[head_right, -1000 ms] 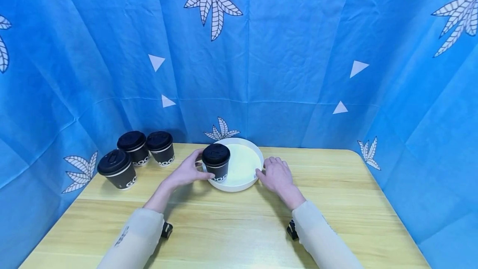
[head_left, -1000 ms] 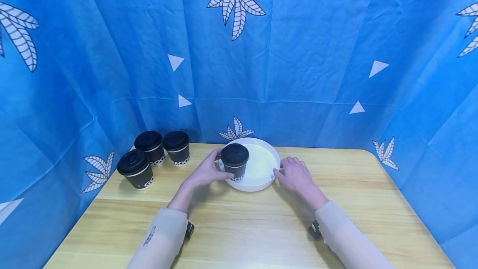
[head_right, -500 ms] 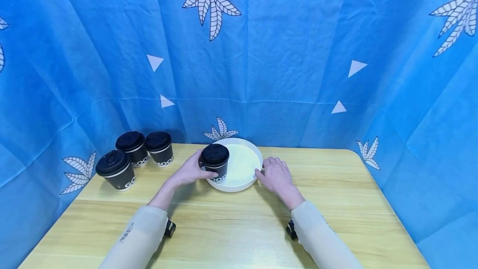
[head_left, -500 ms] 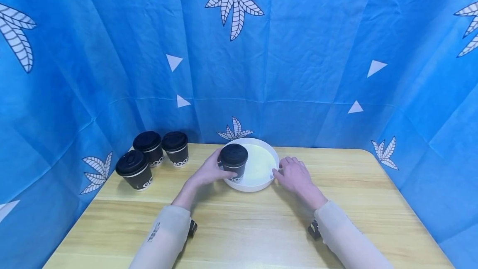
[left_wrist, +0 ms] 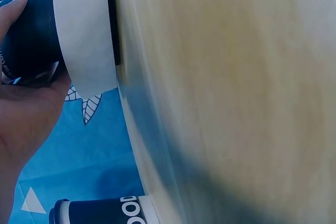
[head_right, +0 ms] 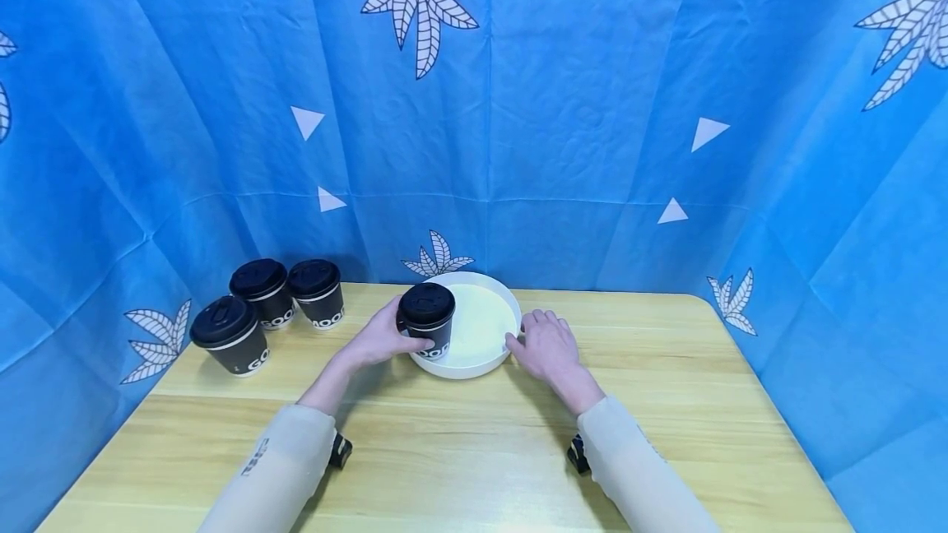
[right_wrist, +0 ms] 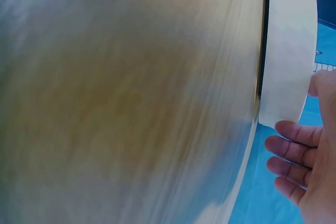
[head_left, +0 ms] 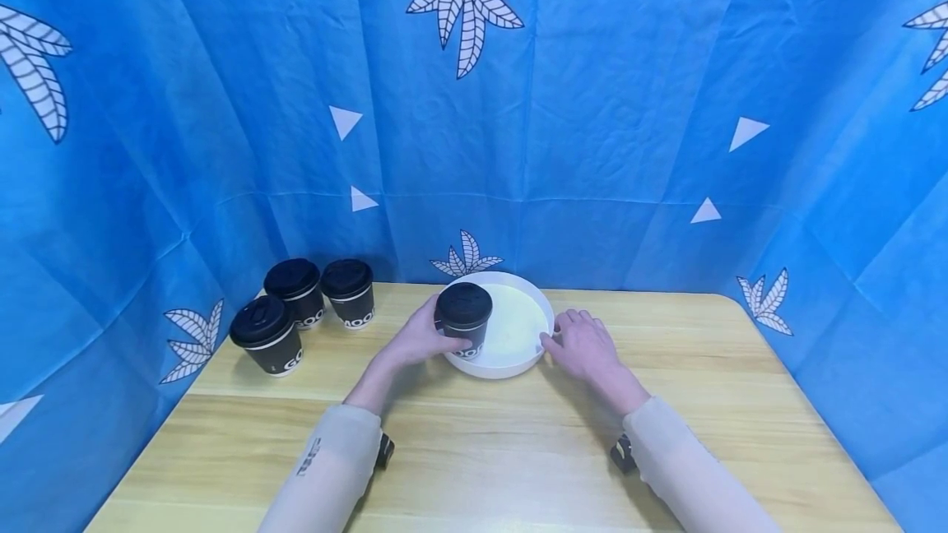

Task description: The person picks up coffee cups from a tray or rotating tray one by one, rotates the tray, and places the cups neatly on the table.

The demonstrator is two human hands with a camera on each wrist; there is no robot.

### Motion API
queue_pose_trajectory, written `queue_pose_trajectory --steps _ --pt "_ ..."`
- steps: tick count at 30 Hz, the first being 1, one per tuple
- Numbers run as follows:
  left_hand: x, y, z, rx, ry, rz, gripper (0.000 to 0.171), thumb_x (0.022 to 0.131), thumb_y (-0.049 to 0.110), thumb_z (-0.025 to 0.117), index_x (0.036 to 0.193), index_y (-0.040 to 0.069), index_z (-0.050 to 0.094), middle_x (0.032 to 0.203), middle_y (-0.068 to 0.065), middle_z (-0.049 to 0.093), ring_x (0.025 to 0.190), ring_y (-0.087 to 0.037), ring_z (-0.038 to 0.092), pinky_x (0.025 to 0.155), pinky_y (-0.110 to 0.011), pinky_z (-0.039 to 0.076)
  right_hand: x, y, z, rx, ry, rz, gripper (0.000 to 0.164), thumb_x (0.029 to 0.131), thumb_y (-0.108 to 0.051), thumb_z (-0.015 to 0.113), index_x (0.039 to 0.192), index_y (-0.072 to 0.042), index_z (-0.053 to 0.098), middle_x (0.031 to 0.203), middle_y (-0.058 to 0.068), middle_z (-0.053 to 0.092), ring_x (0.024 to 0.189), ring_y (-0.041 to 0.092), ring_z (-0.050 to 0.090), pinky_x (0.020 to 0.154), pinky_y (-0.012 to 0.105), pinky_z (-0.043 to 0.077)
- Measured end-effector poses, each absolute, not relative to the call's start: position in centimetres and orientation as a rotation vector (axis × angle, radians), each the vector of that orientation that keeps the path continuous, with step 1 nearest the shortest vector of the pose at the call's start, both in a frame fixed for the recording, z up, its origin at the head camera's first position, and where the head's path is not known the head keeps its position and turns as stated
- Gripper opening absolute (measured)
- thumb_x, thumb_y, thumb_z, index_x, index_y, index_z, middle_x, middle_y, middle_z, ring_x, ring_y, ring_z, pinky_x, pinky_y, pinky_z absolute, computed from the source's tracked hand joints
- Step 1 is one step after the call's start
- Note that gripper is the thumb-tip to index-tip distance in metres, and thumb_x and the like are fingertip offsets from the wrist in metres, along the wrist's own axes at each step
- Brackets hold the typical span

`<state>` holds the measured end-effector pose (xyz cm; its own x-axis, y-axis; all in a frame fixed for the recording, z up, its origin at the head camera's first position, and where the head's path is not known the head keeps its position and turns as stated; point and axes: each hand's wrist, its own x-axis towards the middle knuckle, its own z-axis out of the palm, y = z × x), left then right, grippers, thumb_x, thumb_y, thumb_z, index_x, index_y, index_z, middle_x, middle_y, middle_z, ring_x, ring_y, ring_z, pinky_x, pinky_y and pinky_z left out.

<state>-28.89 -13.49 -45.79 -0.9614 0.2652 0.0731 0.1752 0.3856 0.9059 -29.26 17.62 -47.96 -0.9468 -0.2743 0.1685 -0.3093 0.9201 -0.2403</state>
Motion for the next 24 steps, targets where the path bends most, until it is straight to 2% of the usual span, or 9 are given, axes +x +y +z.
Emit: queue_pose_trajectory --steps 24 --pt "-28.4 -13.8 -44.6 0.376 2.592 1.695 0.09 0.075 0.011 0.092 0.152 0.007 0.044 0.149 -0.015 0.055 0.142 -0.035 0.047 0.12 -0.055 0.036 -28.9 17.6 -47.6 0.444 -2.959 0.402 0.044 0.101 -0.045 0.058 0.112 -0.003 0.065 0.105 0.009 0.062 0.104 0.031 0.055 0.092 0.048 0.048"
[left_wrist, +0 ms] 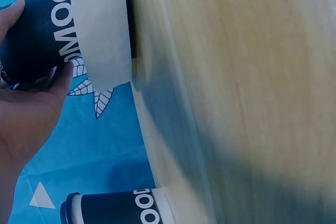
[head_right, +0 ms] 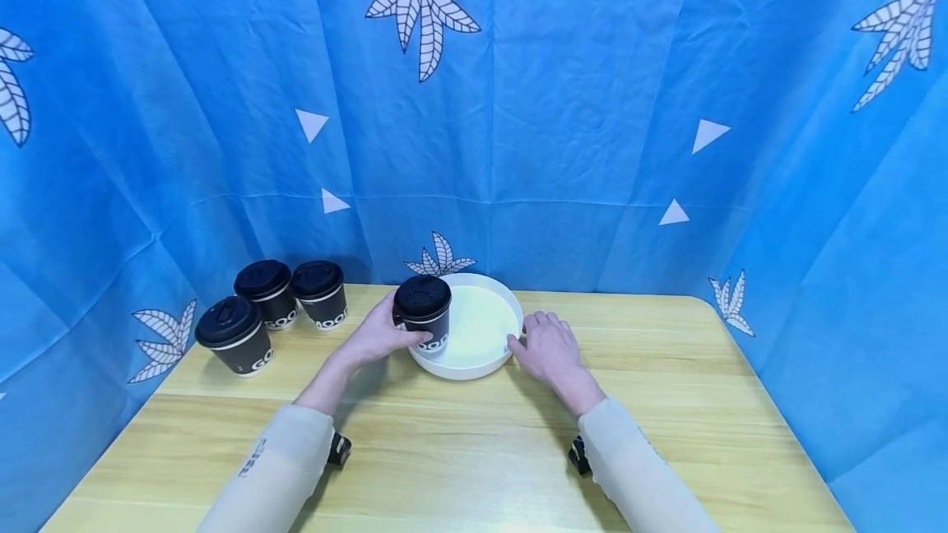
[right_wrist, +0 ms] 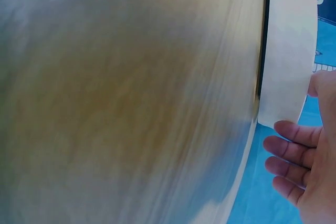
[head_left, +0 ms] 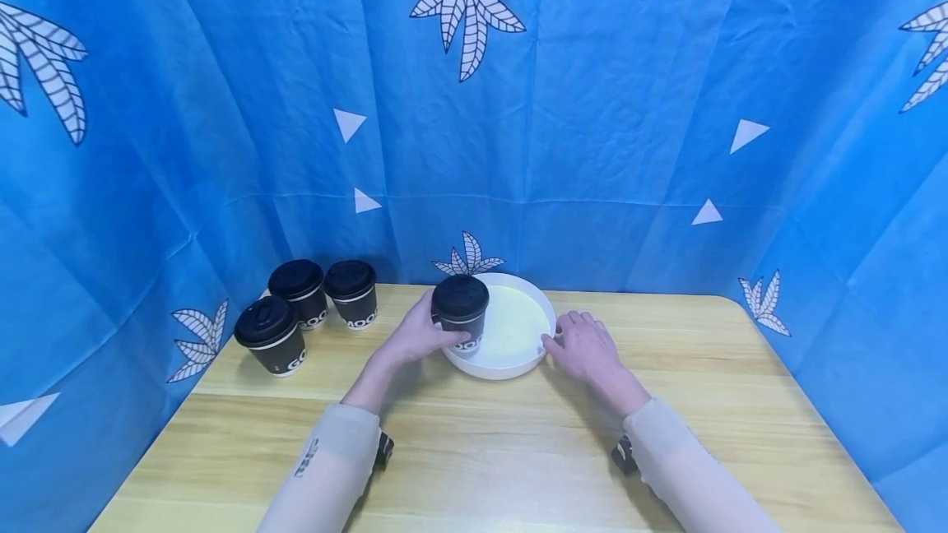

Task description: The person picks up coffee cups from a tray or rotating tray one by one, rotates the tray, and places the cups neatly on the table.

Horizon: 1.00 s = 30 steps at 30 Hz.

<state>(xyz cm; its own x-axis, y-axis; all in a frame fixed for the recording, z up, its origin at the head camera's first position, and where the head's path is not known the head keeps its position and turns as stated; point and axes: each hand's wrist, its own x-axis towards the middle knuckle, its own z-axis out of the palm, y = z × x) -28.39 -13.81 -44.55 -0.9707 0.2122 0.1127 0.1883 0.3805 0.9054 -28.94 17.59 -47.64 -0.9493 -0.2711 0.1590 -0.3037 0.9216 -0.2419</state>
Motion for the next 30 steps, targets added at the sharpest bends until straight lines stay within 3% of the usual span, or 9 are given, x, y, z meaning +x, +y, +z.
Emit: queue_pose_trajectory --steps 18,30 --pt "-28.0 -14.9 -43.5 0.375 2.619 1.697 0.094 0.077 0.013 0.091 0.155 0.012 0.04 0.153 -0.011 0.05 0.144 -0.034 0.045 0.12 -0.054 0.037 -28.8 17.6 -47.6 0.447 -2.96 0.404 0.042 0.102 -0.045 0.057 0.11 -0.004 0.064 0.101 0.008 0.06 0.101 0.03 0.054 0.088 0.047 0.048" --pt "-27.2 -16.6 -43.4 0.404 2.621 1.755 0.091 0.08 0.012 0.09 0.155 0.007 0.039 0.153 -0.018 0.05 0.143 -0.038 0.046 0.119 -0.056 0.037 -28.8 17.5 -47.5 0.427 -2.976 0.409 0.041 0.102 -0.045 0.057 0.11 -0.005 0.064 0.098 0.007 0.058 0.097 0.029 0.052 0.086 0.046 0.048"
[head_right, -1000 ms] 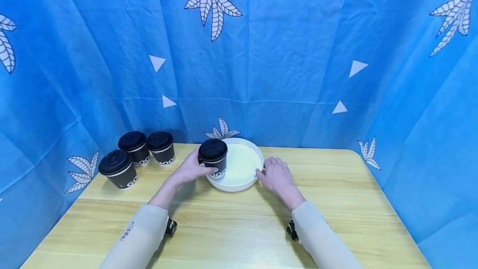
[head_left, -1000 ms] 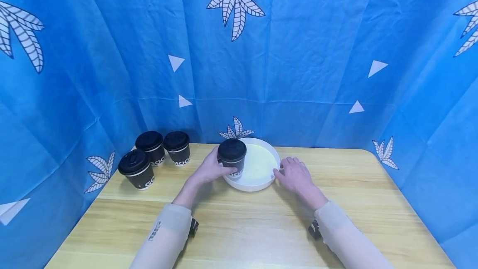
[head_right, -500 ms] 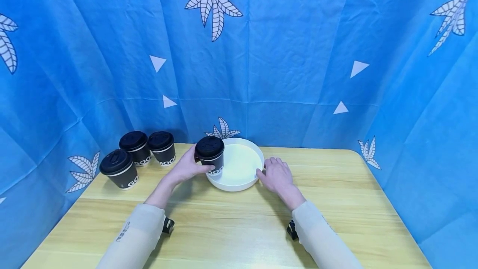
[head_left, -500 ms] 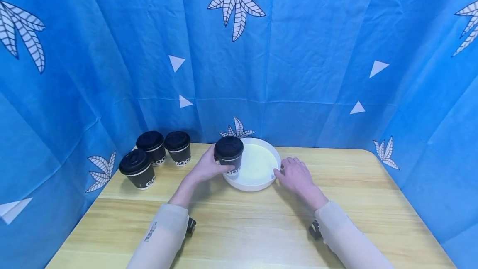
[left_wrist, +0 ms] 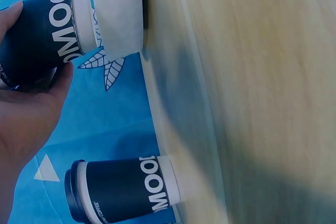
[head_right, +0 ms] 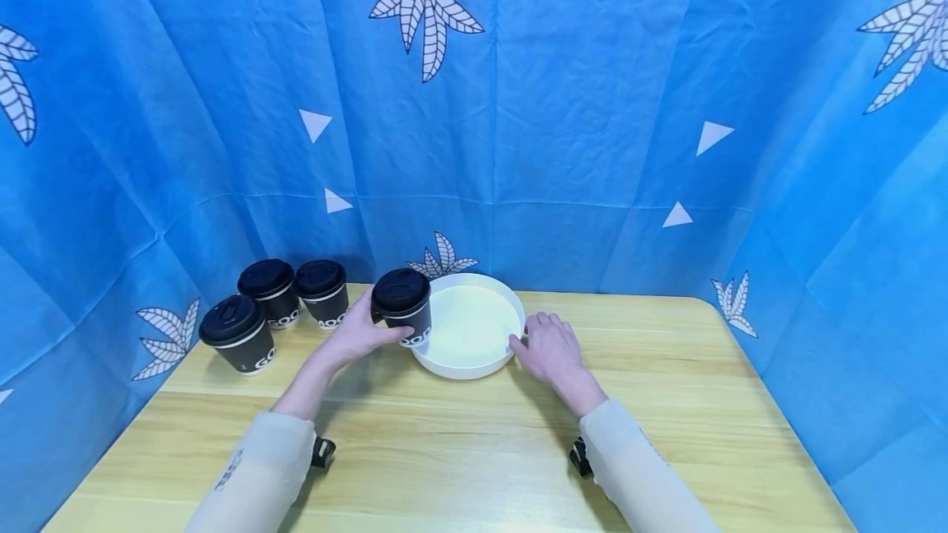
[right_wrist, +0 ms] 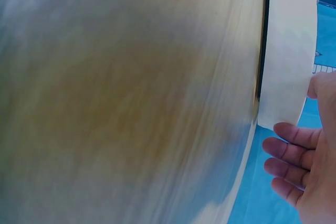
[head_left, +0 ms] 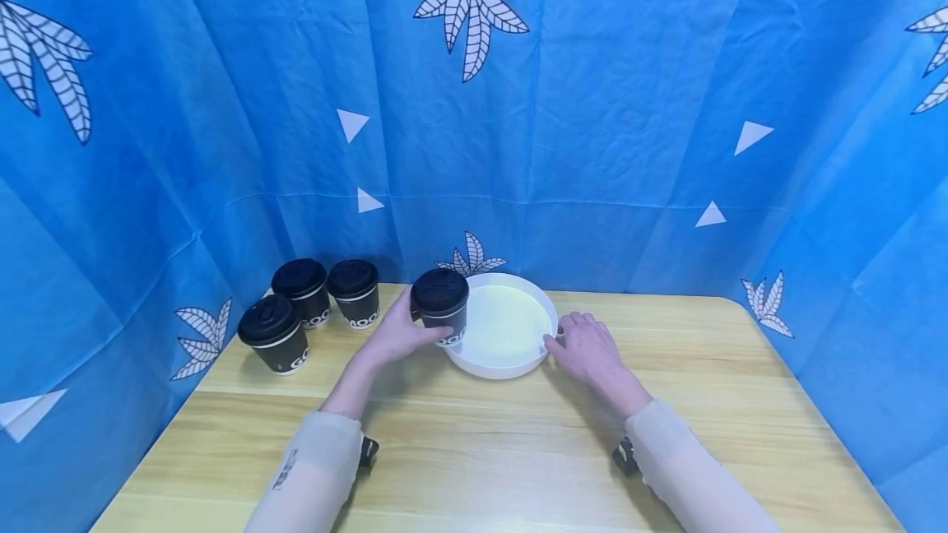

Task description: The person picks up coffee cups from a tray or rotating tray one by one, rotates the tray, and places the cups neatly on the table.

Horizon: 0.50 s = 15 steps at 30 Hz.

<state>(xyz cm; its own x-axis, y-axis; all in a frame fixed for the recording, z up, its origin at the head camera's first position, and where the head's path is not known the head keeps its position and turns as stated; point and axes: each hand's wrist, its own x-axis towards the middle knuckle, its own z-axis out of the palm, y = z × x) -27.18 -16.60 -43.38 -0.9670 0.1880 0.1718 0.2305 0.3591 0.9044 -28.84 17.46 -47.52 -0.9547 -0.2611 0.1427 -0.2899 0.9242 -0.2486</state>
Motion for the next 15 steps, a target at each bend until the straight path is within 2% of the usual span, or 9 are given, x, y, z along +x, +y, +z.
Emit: queue_pose_trajectory --steps 15 --pt "-26.3 -18.5 -43.8 -0.289 -2.515 -1.671 0.088 0.08 0.009 0.089 0.152 0.002 0.039 0.148 -0.02 0.052 0.137 -0.039 0.051 0.118 -0.054 0.04 -29.0 17.5 -47.6 0.433 -2.98 0.411 0.045 0.102 -0.046 0.055 0.113 -0.004 0.064 0.102 0.008 0.06 0.1 0.029 0.054 0.088 0.047 0.048"
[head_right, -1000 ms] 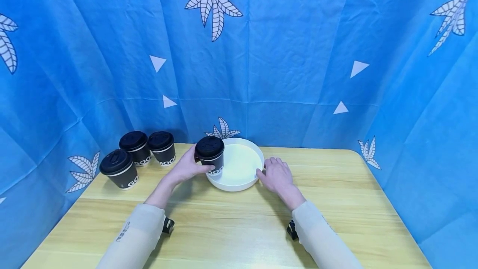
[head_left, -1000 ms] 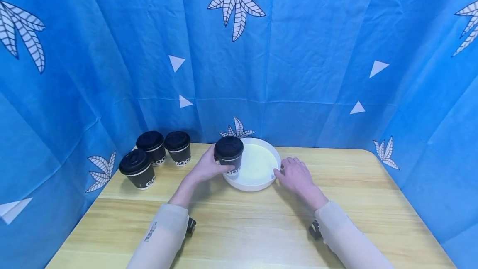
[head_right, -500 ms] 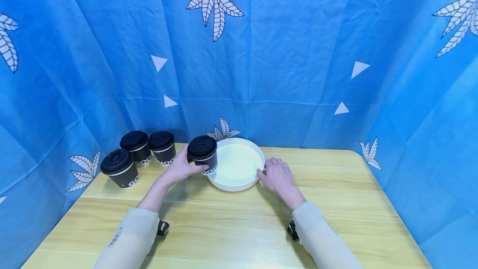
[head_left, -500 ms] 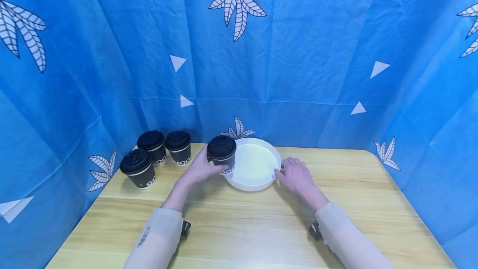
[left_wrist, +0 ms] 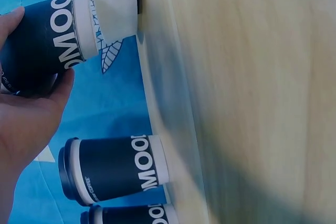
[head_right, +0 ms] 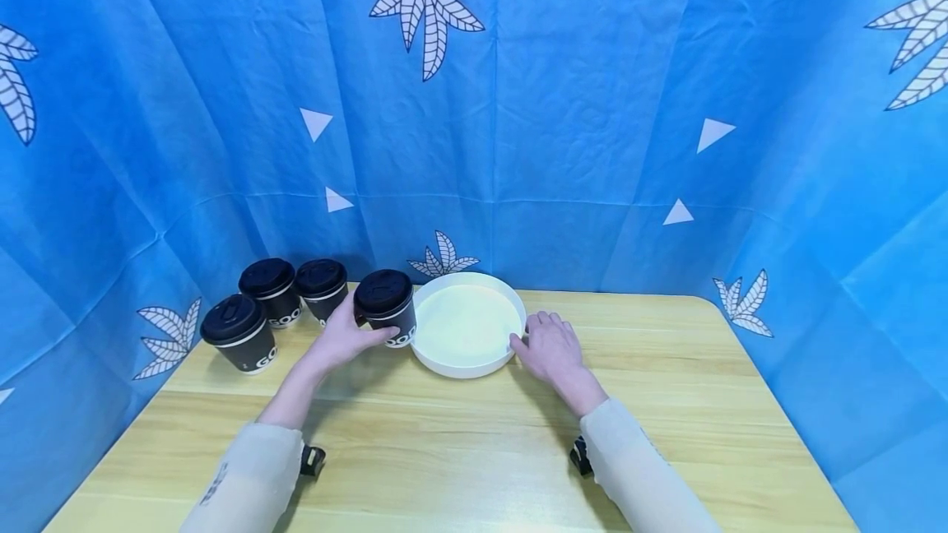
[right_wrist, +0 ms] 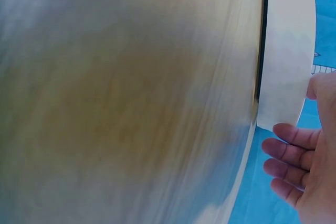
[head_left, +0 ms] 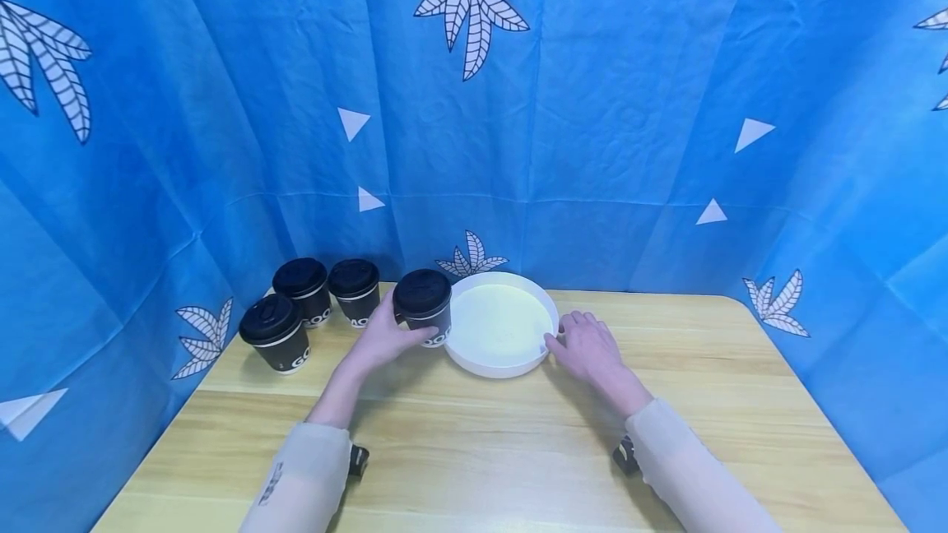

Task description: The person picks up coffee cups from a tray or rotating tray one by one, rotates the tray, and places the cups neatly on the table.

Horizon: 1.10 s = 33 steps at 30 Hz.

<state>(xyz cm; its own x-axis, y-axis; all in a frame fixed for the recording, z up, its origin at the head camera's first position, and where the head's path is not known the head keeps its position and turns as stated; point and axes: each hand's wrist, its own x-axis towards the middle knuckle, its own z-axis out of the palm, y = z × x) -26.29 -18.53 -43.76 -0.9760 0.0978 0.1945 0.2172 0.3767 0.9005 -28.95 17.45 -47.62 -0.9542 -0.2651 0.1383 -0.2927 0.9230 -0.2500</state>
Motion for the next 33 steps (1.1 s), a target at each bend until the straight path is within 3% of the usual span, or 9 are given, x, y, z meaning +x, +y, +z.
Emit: queue_pose_trajectory --steps 15,25,33 --pt "-25.0 -19.6 -43.8 0.006 -2.447 -1.576 0.095 0.079 0.011 0.088 0.155 0.001 0.032 0.15 -0.022 0.048 0.141 -0.038 0.044 0.123 -0.052 0.03 -29.1 17.7 -47.7 0.433 -2.981 0.426 0.047 0.102 -0.047 0.054 0.115 -0.002 0.064 0.107 0.011 0.062 0.105 0.032 0.055 0.093 0.05 0.049" --pt "-23.8 -20.7 -44.0 0.226 -2.344 -1.592 0.084 0.078 0.006 0.086 0.146 -0.008 0.038 0.14 -0.028 0.053 0.133 -0.04 0.049 0.12 -0.052 0.035 -28.9 17.6 -47.6 0.427 -2.986 0.447 0.046 0.102 -0.046 0.055 0.114 -0.003 0.064 0.107 0.011 0.061 0.106 0.032 0.055 0.094 0.051 0.048" --pt "-22.9 -21.9 -44.3 0.328 -2.303 -1.598 0.085 0.078 0.004 0.085 0.147 -0.006 0.037 0.14 -0.025 0.051 0.132 -0.038 0.048 0.119 -0.048 0.034 -28.7 17.5 -47.5 0.44 -2.983 0.454 0.044 0.103 -0.046 0.056 0.112 -0.003 0.064 0.104 0.009 0.06 0.103 0.031 0.054 0.092 0.05 0.048"
